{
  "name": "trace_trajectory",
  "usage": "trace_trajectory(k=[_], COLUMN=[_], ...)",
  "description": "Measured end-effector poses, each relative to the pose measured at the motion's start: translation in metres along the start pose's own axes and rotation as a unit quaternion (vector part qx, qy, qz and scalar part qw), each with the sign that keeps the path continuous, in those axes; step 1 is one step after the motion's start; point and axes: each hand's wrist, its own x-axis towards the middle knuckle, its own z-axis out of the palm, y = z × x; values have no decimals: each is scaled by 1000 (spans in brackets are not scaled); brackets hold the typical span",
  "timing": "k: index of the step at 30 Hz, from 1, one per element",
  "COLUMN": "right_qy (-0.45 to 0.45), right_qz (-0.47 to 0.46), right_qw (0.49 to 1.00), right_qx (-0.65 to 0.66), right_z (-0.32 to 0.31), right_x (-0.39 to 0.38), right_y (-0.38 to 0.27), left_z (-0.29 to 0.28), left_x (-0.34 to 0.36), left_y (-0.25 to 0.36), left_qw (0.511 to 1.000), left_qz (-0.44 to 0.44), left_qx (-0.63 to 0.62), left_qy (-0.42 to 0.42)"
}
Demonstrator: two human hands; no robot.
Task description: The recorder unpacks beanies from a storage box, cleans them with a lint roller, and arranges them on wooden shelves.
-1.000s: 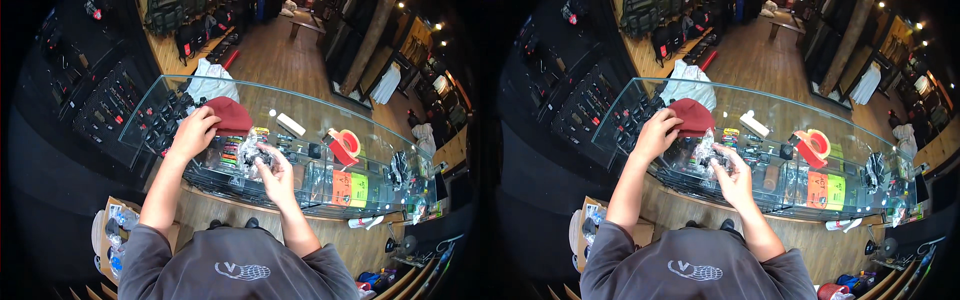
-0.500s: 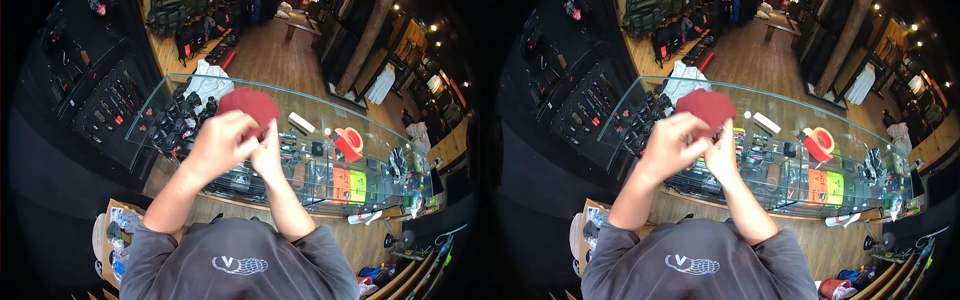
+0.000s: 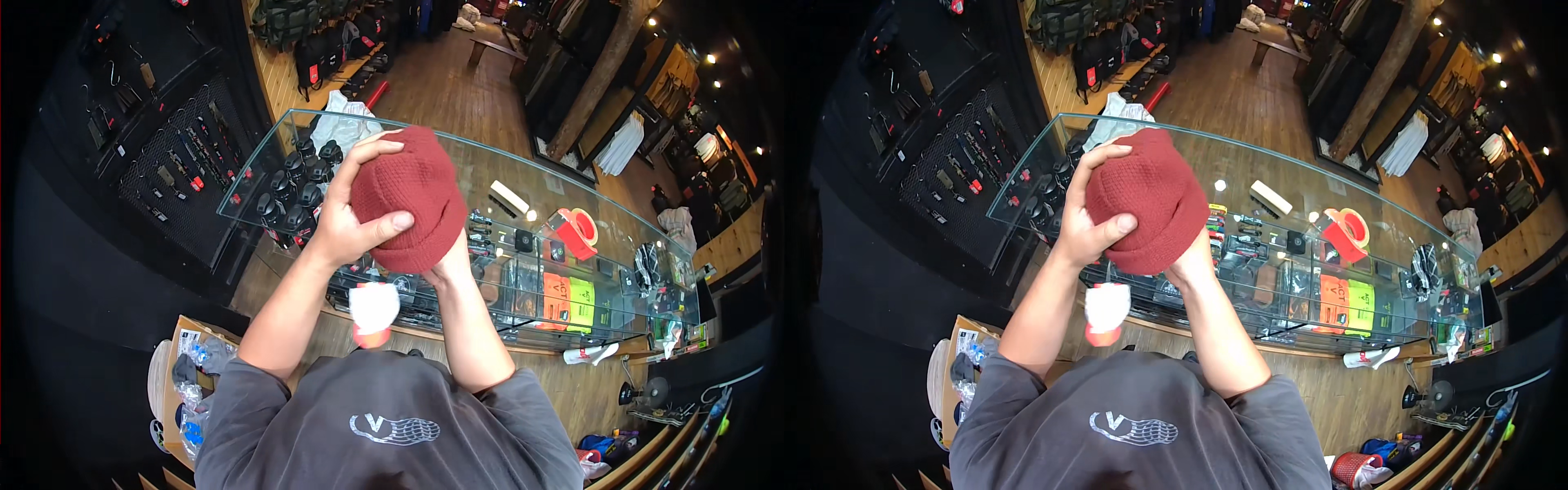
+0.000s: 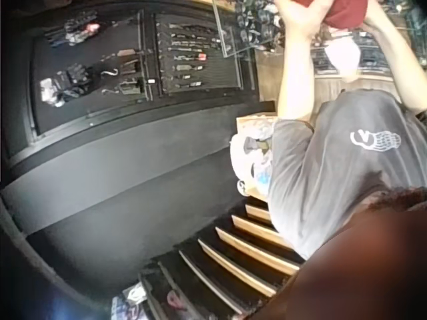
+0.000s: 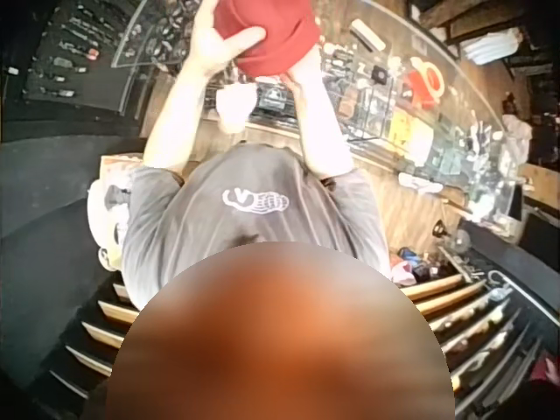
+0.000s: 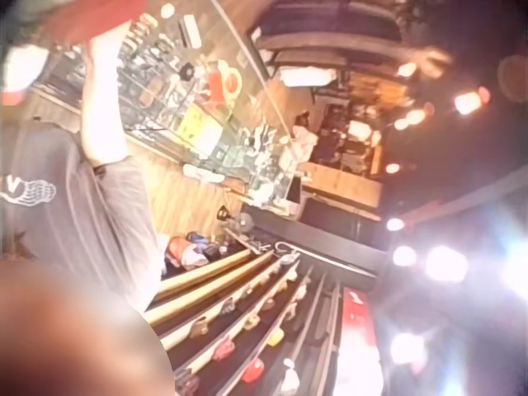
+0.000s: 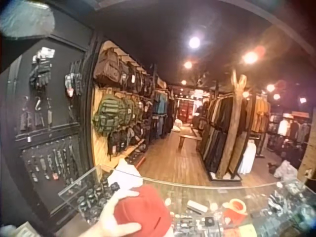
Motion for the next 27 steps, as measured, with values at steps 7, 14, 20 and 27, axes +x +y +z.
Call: trace_trajectory(k=[7, 14, 20, 27], right_qy=[-79, -51, -53, 31], right_qz=[-68, -129, -91, -296], right_qw=[994, 976, 975, 866], right_qx=[25, -168, -196, -402], right_z=[-11, -23, -23, -31], right_x=[-12, -19, -22, -26], right_y=[2, -8, -14, -32], left_z=[-7, -42, -1, 10], left_x=[-9, -10, -20, -27], left_y=[-7, -16, -15, -25], left_qw=[971, 973, 926, 800], left_qz=[-167, -217, -247, -452], left_qx=[-107, -5, -286, -377], left_qy=[133, -81, -15, 119])
